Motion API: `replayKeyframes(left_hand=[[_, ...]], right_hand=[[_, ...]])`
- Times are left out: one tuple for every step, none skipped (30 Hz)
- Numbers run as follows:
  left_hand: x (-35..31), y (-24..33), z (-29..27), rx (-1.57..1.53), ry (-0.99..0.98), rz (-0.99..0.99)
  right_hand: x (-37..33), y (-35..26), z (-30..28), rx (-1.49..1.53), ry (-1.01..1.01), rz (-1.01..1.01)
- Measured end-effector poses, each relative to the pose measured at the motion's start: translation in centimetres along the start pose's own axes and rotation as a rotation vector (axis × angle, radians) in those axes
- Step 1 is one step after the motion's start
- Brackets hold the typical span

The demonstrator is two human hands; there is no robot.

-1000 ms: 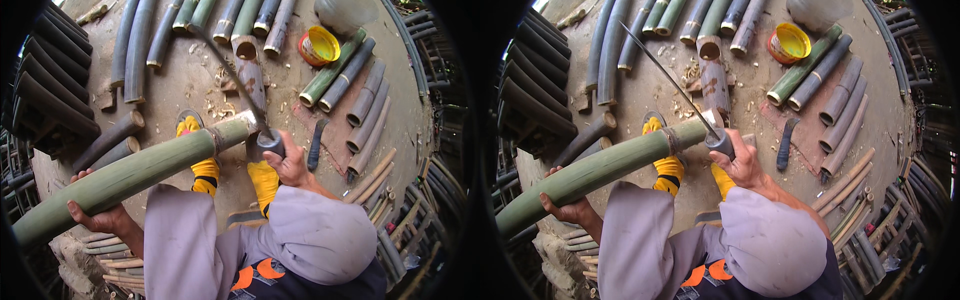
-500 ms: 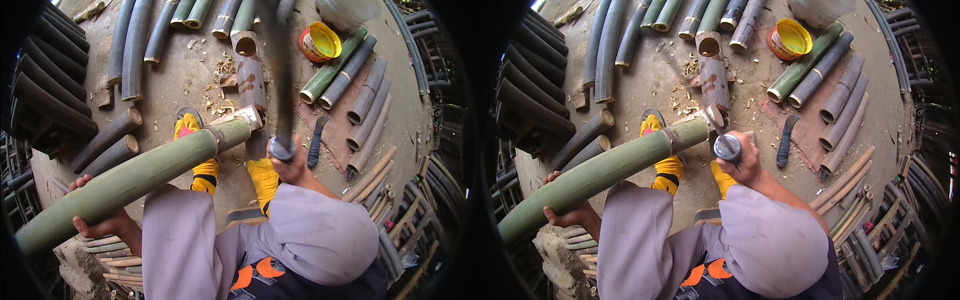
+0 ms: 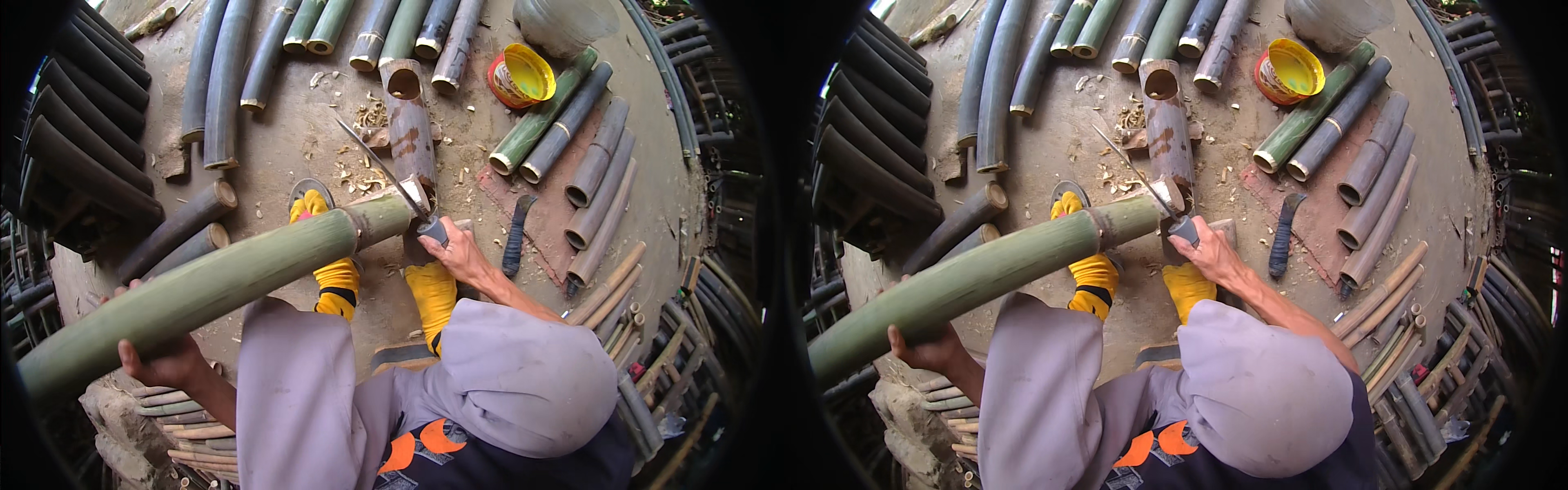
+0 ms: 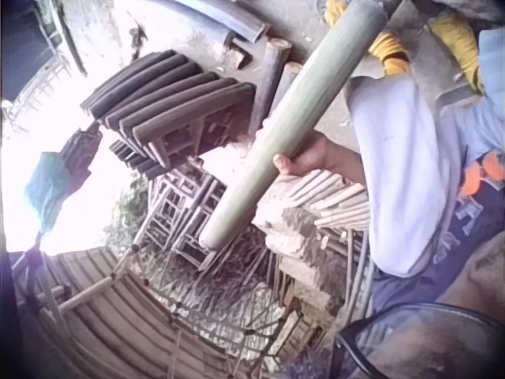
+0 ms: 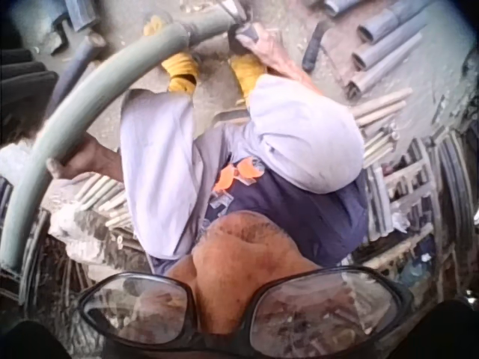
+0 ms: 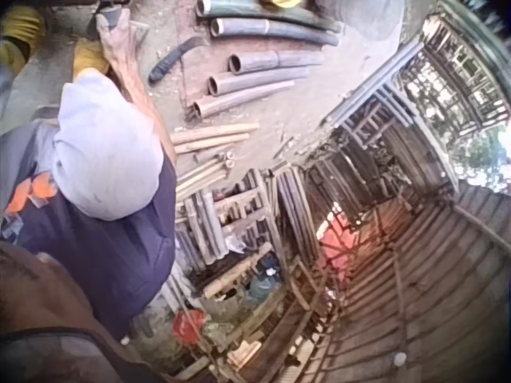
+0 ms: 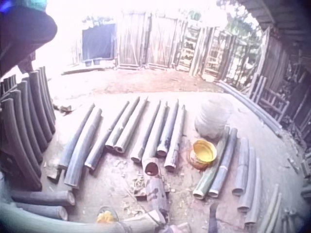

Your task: The person uses a small hand tool to carve out a hole in a bamboo segment and then uses a larger blade to sharpen one end of a separate bamboo pole.

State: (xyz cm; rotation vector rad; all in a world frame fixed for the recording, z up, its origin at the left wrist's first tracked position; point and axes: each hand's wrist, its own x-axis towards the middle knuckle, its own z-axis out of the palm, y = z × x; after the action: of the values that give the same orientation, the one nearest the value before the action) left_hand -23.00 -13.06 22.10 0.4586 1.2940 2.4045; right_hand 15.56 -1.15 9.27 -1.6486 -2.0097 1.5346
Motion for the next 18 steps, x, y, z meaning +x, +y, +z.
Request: replayKeyframes(left_hand=[[-0.3,0.9,1.1,0.03,0.037,-0.025],[-0.5,1.6,1.7,0.057,0.072,-0.052],[0.6,1.7,0.2,-0.068,0.055,-0.128],[0.7,1.9,-0.1,-0.032,0.102,-0.099],[0.7,1.8,-0.4,-0.001,0.147,-0.081],[0.7,1.7,-0.8,0.004,0.106,-0.049],[0.3,2.2,-1.3,0.029,0.071,-0.008],[0.1,2.2,-1.3,0.042,0.032,0.017],[-0.1,2.2,-1.4,0.049,0.044,0.037],[-0.3,2.1,-1.0,0.045,0.052,0.059],[-0.4,2.1,-0.7,0.041,0.061,0.084],[-0.4,2.1,-0.7,0.06,0.041,0.064],[-0.4,2.2,-0.7,0.084,0.015,0.048],[-0.1,1.8,-0.9,0.087,-0.013,0.026],[0.1,1.2,-0.9,0.071,-0.008,0.046],[0.0,0.9,-0.8,0.062,0.006,0.084],[-0.3,1.0,-1.0,0.076,0.026,0.112],[-0.4,1.2,-1.1,0.084,0.025,0.125]], right_hand=[[0.2,-0.4,0.2,-0.006,0.002,-0.012],[0.2,-0.9,0.3,-0.012,0.007,-0.022],[0.2,-1.4,0.5,-0.019,0.014,-0.028],[-0.4,-1.9,0.4,0.008,-0.04,0.084],[-1.0,-2.7,0.1,0.06,0.0,0.005],[-1.4,-3.4,0.0,0.111,0.039,-0.073],[-1.8,-4.0,0.0,0.174,0.06,-0.153],[-2.4,-5.1,-0.4,0.185,0.13,-0.275],[-2.5,-5.3,-0.2,0.223,0.187,-0.419],[-2.4,-5.6,-0.1,0.254,0.253,-0.569],[-2.3,-5.7,-0.2,0.285,0.318,-0.722],[-1.4,-4.0,0.5,0.115,0.394,-0.76],[-0.9,-2.9,1.6,0.091,0.214,-0.394],[-0.2,-1.5,1.8,0.027,0.114,-0.2],[0.2,-0.2,1.6,-0.034,0.017,-0.003],[0.6,-1.1,1.0,0.013,-0.015,0.043],[-0.1,-2.3,0.5,0.067,-0.067,0.105],[-0.7,-3.5,0.1,0.12,-0.117,0.169]])
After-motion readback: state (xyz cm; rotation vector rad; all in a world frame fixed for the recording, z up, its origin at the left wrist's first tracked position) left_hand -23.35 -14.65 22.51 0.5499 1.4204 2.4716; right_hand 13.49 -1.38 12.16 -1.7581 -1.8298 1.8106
